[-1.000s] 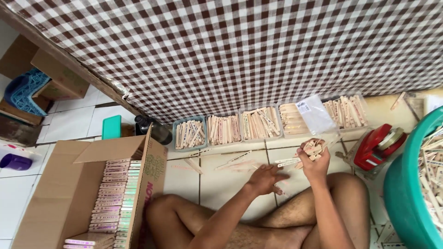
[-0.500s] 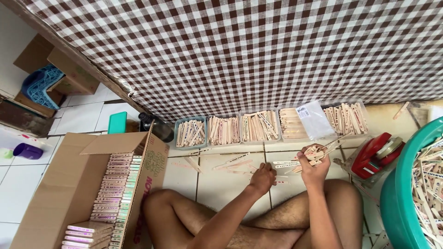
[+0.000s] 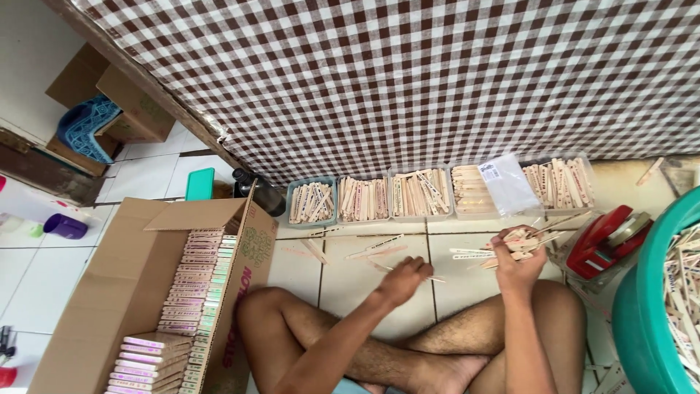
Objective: Sorting and packaging wooden sticks into small plastic bags from a large container.
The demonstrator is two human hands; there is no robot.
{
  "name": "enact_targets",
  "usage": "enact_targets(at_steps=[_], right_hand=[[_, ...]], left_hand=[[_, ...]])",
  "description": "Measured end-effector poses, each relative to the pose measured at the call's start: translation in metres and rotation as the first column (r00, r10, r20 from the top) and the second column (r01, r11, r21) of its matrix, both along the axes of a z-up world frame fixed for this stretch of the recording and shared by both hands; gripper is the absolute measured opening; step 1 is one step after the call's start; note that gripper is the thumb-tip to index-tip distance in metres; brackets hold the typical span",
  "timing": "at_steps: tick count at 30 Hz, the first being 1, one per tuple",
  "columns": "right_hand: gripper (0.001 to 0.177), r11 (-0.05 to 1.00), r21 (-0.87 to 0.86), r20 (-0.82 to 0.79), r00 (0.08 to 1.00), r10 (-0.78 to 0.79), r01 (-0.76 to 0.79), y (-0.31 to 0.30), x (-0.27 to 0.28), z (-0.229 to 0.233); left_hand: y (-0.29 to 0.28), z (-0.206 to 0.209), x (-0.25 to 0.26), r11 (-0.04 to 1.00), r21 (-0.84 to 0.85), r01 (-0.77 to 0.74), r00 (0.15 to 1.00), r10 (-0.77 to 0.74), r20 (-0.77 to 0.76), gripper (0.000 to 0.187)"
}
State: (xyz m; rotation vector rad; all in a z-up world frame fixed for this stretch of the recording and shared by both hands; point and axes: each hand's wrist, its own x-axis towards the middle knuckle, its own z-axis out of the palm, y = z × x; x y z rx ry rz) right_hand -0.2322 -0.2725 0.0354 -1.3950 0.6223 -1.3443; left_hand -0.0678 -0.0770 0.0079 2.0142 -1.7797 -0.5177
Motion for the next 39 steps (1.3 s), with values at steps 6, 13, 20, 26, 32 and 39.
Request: enact_targets(at_steps=[6, 13, 20, 26, 32, 39], right_hand=[[0.041, 0.998, 0.067, 0.020, 1.000, 0.015, -0.016, 0.016, 0.007, 0.018], [0.034, 0.954, 0.211, 0.029, 0.977, 0.214, -0.215, 0.067, 0.056, 0.002], [0.037, 0.812, 0.418, 0.267, 0.909, 0.320, -0.409, 0.109, 0.102, -0.006], [0.030, 0.723, 0.513, 0.310, 0.886, 0.346, -0.462, 0.106, 0.116, -0.012], [0.023, 0.776, 0.471, 0.194, 0.908, 0.372, -0.419, 0.094, 0.109, -0.020], [0.036, 0.824, 0.415, 0.167, 0.923, 0.347, -0.385, 0.091, 0.104, -0.042]], left_hand=[[0.057, 0.029, 0.063, 0.974, 0.104, -0.202, 0.975, 0.190, 0.113, 0.055], [0.057, -0.009, 0.090, 0.848, -0.171, -0.502, 0.847, 0.522, 0.101, 0.078], [0.040, 0.018, 0.033, 0.846, -0.144, -0.514, 0.389, 0.080, -0.918, 0.043], [0.047, -0.011, 0.023, 0.968, 0.230, -0.099, -0.261, 0.198, -0.945, 0.057], [0.047, -0.004, 0.026, 0.983, 0.173, -0.066, -0.180, 0.159, -0.971, 0.047], [0.041, -0.017, 0.028, 0.919, 0.046, -0.391, 0.176, 0.123, -0.977, 0.064]])
